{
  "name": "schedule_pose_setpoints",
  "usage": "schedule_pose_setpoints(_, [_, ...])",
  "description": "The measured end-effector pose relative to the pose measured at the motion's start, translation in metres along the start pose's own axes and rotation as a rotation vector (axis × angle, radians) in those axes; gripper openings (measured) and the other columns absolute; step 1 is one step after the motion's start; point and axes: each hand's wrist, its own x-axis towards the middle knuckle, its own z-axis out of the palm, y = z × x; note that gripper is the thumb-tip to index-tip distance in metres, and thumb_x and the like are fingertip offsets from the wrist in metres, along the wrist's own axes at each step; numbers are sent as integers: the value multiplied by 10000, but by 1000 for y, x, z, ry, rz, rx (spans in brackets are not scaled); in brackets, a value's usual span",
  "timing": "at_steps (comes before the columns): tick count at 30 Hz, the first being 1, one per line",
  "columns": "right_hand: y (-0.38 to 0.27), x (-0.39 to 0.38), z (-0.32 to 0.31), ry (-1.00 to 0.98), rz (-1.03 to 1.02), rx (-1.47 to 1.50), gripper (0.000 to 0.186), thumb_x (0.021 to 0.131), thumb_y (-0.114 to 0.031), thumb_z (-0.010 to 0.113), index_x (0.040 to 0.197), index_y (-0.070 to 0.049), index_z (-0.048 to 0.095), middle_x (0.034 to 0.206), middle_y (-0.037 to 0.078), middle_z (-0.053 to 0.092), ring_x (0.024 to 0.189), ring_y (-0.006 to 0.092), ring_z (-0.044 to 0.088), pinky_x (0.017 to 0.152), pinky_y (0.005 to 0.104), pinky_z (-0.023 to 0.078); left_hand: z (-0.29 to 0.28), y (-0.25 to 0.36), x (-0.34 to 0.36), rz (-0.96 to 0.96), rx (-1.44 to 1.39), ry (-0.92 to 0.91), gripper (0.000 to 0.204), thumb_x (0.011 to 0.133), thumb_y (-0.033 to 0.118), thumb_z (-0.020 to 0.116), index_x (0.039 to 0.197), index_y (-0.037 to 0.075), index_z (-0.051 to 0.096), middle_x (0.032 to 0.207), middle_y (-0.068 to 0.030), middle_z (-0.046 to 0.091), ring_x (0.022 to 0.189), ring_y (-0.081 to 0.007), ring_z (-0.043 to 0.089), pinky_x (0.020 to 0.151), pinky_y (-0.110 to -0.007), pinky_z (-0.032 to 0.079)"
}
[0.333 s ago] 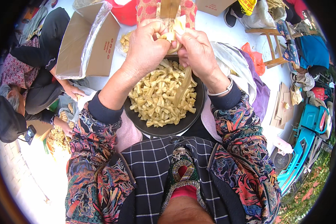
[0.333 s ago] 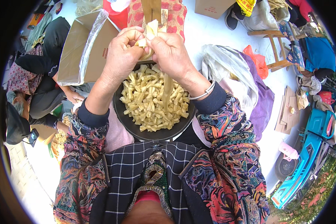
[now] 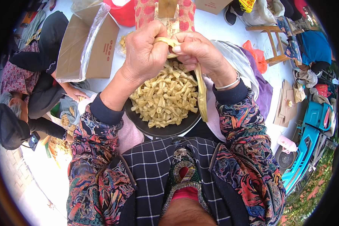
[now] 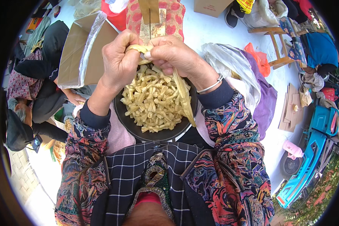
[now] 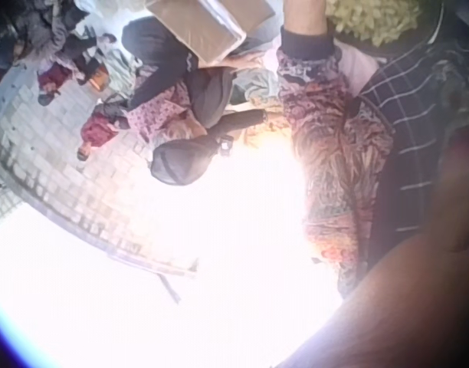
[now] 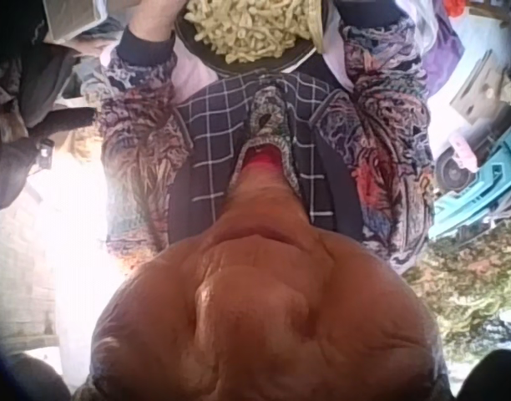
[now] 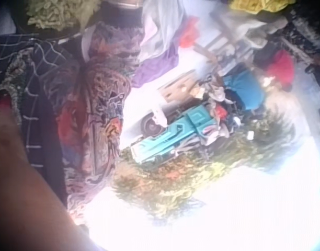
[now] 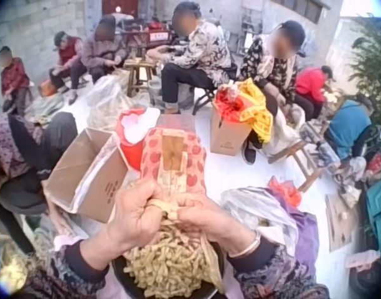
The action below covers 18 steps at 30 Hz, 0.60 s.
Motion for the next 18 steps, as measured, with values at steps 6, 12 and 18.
schedule_pose_setpoints(6, [9, -1, -5, 157, -273, -282, 165, 846, -152, 667, 954, -39, 614, 630, -60, 537, 462, 1, 410, 402, 162, 301, -4, -5, 5, -602, -456, -83, 95, 783, 57, 525, 760, -7, 590, 633, 4, 566, 545, -48, 497, 493, -233, 416])
schedule_pose_setpoints(12, [10, -3, -13, -68, -144, 170, 180, 907, -193, 632, 976, -27, 627, 591, -79, 434, 453, -9, 320, 393, 154, 265, -5, -2, 5, -243, 77, -56, 104, 766, 82, 570, 725, -11, 587, 603, -73, 580, 557, -96, 560, 512, -279, 445])
schedule_pose_setpoints(18, [9, -6, -15, 5, -165, -123, 189, 942, -227, 579, 949, -40, 610, 616, -87, 393, 491, -9, 308, 405, 154, 249, -17, -7, 6, -15, 42, -349, 268, 796, 202, 679, 702, -21, 565, 533, -101, 513, 500, -129, 535, 479, -292, 416])
